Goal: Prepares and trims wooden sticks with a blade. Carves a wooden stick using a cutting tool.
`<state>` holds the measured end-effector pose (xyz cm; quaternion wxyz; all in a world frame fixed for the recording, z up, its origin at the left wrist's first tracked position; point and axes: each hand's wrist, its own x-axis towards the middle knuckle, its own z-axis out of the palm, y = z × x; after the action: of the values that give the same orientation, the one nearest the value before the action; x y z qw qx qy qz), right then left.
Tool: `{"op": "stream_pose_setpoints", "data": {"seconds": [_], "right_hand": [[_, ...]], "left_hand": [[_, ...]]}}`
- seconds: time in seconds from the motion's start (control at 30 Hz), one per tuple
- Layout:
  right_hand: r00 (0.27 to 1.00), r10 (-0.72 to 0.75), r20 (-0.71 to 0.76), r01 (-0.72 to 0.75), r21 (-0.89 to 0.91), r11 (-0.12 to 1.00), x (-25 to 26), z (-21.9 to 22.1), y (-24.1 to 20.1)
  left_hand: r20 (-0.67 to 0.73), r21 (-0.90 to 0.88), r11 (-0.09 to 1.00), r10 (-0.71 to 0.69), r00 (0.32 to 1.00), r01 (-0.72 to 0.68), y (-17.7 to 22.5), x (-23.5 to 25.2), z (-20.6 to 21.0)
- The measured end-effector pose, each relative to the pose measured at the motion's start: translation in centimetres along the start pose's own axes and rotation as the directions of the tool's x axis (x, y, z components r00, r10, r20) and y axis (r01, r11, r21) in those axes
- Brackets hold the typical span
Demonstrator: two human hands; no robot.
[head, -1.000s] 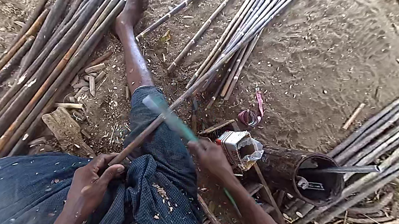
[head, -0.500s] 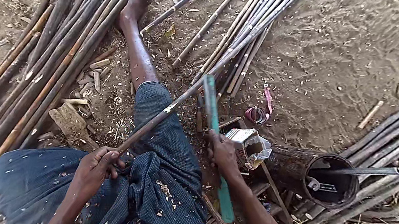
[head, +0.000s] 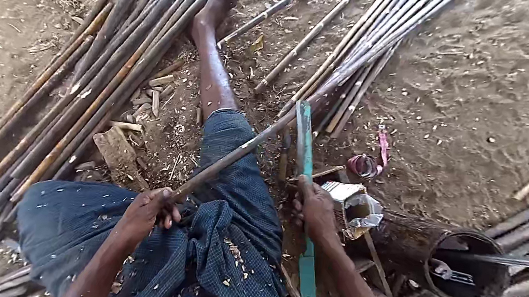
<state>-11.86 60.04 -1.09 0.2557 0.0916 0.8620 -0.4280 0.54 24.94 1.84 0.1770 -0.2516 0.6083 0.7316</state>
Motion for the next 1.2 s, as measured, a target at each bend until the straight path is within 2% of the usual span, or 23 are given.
{"op": "stream_pose_setpoints", "data": {"seconds": [0.1,0.13,0.23,0.27,0.33,0.37,0.47,0.5,0.6,0.63,0.73,0.83,0.87,0.97,1.0,1.1,1.13,1.2], "right_hand": [[0.974,-0.138,0.182,0.183,-0.258,0.949,-2.0,1.0,-1.0],[0.978,-0.118,0.173,0.16,-0.249,0.955,-1.9,0.8,-1.1],[0.999,0.035,-0.034,-0.035,-0.008,0.999,0.0,0.3,-0.1],[0.999,0.03,-0.021,-0.03,-0.019,0.999,-0.3,0.4,-0.2],[0.995,-0.032,0.098,0.046,-0.144,0.989,-1.4,0.9,-0.9],[0.99,-0.026,0.141,0.048,-0.151,0.987,-1.4,0.9,-0.7],[0.999,0.038,0.01,-0.037,-0.048,0.998,0.4,-0.3,0.0],[0.999,0.031,0.011,-0.03,-0.055,0.998,0.1,-0.1,-0.1],[0.97,-0.126,0.206,0.182,-0.283,0.942,-2.0,0.6,-0.9],[0.976,-0.092,0.198,0.141,-0.25,0.958,-1.8,0.3,-0.9],[0.997,0.068,-0.031,-0.067,0.045,0.997,0.5,0.0,0.3],[0.992,-0.032,0.119,0.045,-0.115,0.992,-1.2,0.8,-0.6],[0.988,-0.017,0.154,0.036,-0.122,0.992,-1.3,0.7,-0.5],[0.998,0.064,0.024,-0.065,0.045,0.997,0.9,-0.2,0.4],[0.997,0.065,0.031,-0.066,0.047,0.997,0.7,0.0,0.3],[0.969,-0.118,0.218,0.177,-0.274,0.945,-1.6,0.9,-1.0],[0.973,-0.09,0.212,0.143,-0.25,0.958,-1.4,0.7,-1.2],[0.998,0.038,0.052,-0.038,-0.007,0.999,0.5,0.2,-0.4]], "left_hand": [[-0.019,0.028,1.0,0.009,1.0,-0.009,0.0,0.0,-0.2],[-0.017,0.039,0.999,0.015,1.0,-0.014,-0.1,0.1,-0.3],[-0.008,0.032,0.999,0.012,1.0,-0.012,-0.4,0.4,-0.3],[-0.01,0.033,0.999,0.009,1.0,-0.008,-0.3,0.4,-0.4],[-0.026,0.048,0.999,-0.004,1.0,0.006,-0.2,0.1,-0.6],[-0.015,0.058,0.998,-0.002,1.0,0.003,-0.3,-0.1,-0.8],[-0.005,0.071,0.997,0.044,0.999,-0.044,-0.6,0.4,-0.5],[-0.022,0.083,0.996,0.042,0.999,-0.04,-0.7,0.3,-0.3],[-0.045,0.126,0.991,0.044,0.998,-0.038,-0.3,0.2,-0.6],[-0.036,0.114,0.993,0.041,0.998,-0.037,-0.3,0.2,-0.7],[0.003,0.004,0.999,-0.033,0.999,0.033,-0.4,0.5,-0.5],[-0.002,-0.143,0.982,-0.127,0.992,0.126,-0.3,0.1,-0.3],[0.007,-0.178,0.973,-0.148,0.989,0.147,-0.4,-0.2,-0.5],[0.022,-0.2,0.967,-0.16,0.987,0.161,-0.3,0.4,-0.3],[0.017,-0.199,0.967,-0.16,0.987,0.16,-0.4,0.3,-0.2],[0.028,-0.183,0.972,-0.147,0.989,0.15,-0.5,0.3,-0.5],[0.039,-0.187,0.97,-0.151,0.988,0.155,-0.5,0.3,-0.7],[0.048,-0.224,0.957,-0.176,0.983,0.182,-0.3,0.6,-0.6]]}}
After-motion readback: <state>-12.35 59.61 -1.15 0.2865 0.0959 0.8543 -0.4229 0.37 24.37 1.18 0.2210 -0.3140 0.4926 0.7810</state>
